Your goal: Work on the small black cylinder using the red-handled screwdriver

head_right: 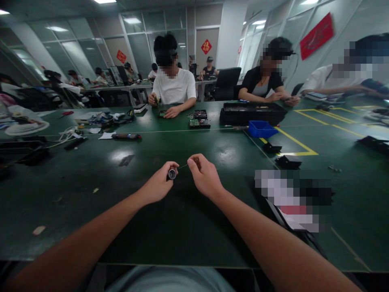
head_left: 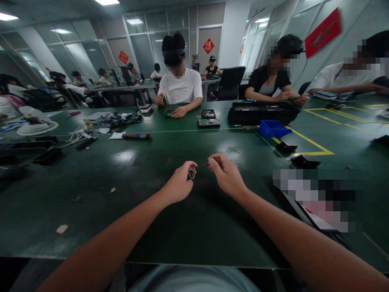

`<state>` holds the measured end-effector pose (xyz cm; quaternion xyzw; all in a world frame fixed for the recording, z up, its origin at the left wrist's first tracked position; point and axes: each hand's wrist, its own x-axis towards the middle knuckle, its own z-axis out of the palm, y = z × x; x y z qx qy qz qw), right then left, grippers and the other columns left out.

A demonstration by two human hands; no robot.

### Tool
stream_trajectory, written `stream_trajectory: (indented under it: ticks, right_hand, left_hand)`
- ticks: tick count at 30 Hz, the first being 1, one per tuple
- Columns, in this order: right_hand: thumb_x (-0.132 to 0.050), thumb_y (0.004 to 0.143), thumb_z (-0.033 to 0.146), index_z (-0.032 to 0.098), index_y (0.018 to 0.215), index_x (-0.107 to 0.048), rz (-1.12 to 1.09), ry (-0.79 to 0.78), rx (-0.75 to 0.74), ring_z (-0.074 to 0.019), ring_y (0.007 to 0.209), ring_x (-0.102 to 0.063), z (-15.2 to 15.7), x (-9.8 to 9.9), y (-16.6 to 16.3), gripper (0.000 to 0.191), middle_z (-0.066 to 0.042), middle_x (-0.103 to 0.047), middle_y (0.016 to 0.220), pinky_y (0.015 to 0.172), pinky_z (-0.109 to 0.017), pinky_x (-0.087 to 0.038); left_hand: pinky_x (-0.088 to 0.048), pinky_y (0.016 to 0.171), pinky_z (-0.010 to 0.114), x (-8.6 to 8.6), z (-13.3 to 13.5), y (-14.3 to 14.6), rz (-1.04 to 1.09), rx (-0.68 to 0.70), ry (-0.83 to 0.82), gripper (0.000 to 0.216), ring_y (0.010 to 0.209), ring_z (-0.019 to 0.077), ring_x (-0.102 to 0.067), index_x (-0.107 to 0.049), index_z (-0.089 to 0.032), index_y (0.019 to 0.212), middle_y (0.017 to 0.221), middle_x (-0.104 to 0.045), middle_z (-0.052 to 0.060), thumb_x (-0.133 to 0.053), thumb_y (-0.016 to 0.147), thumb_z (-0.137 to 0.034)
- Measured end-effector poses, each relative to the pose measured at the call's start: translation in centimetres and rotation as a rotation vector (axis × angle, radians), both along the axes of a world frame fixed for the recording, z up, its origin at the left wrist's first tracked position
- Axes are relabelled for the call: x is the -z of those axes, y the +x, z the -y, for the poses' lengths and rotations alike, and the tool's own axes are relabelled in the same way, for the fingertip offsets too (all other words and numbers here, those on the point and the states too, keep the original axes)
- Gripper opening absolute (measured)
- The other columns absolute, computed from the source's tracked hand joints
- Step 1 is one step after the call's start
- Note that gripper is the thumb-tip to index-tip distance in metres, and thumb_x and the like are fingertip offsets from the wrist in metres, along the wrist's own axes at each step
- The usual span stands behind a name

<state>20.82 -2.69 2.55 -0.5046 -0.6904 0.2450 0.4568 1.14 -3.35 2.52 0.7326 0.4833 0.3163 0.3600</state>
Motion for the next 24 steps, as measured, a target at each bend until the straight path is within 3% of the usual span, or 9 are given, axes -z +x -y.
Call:
stream_trajectory:
  ticks: [4,8,12,17,24]
  right_hand:
    - [-0.047,0.099,0.038,0.022,0.095,-0.064,0.037,0.023,0.017,-0.0198,0.074,-0.067,0.0,-0.2,0.0,0.024,-0.003,-0.071,0.08,0.068,-0.032,-0.047]
    - [-0.053,0.096,0.04,0.021,0.081,-0.064,0.126,0.087,0.046,-0.018,0.065,-0.064,0.5,-0.8,-0.1,0.027,-0.002,-0.069,0.07,0.062,-0.03,-0.043]
    - [-0.051,0.097,0.04,0.021,0.087,-0.065,-0.002,0.104,0.025,-0.0176,0.067,-0.065,0.9,-1.0,-0.1,0.025,-0.003,-0.07,0.074,0.064,-0.031,-0.047]
    - [-0.053,0.096,0.039,0.021,0.1,-0.064,-0.248,0.077,-0.027,-0.0195,0.077,-0.07,0.7,-0.7,-0.1,0.022,-0.005,-0.074,0.084,0.073,-0.035,-0.055]
    - [-0.054,0.096,0.038,0.021,0.101,-0.064,-0.218,0.04,-0.07,-0.021,0.082,-0.072,0.6,-0.3,-0.3,0.021,-0.006,-0.075,0.087,0.077,-0.039,-0.057]
  left_hand:
    - [-0.043,0.103,0.046,1.2,-0.5,-0.5,-0.168,0.024,0.089,0.032,0.115,0.0266,-0.054,-0.062,-0.019,0.115,0.119,-0.062,0.011,-0.054,0.086,-0.007]
    - [-0.039,0.108,0.046,1.6,-1.4,-1.4,-0.26,0.04,0.19,0.037,0.119,0.0256,-0.053,-0.066,-0.024,0.118,0.123,-0.064,0.005,-0.062,0.086,-0.007]
    - [-0.041,0.108,0.045,2.0,-2.2,-2.2,-0.211,-0.038,0.201,0.042,0.12,0.0249,-0.054,-0.062,-0.024,0.128,0.126,-0.064,0.005,-0.065,0.088,-0.012]
    - [-0.04,0.11,0.045,2.3,-2.6,-2.9,-0.152,-0.064,0.258,0.039,0.121,0.0238,-0.055,-0.063,-0.025,0.127,0.128,-0.064,0.004,-0.067,0.089,-0.016]
    - [-0.041,0.108,0.044,2.0,-2.3,-2.8,-0.155,-0.016,0.262,0.04,0.12,0.0234,-0.056,-0.063,-0.027,0.128,0.126,-0.066,0.003,-0.067,0.09,-0.018]
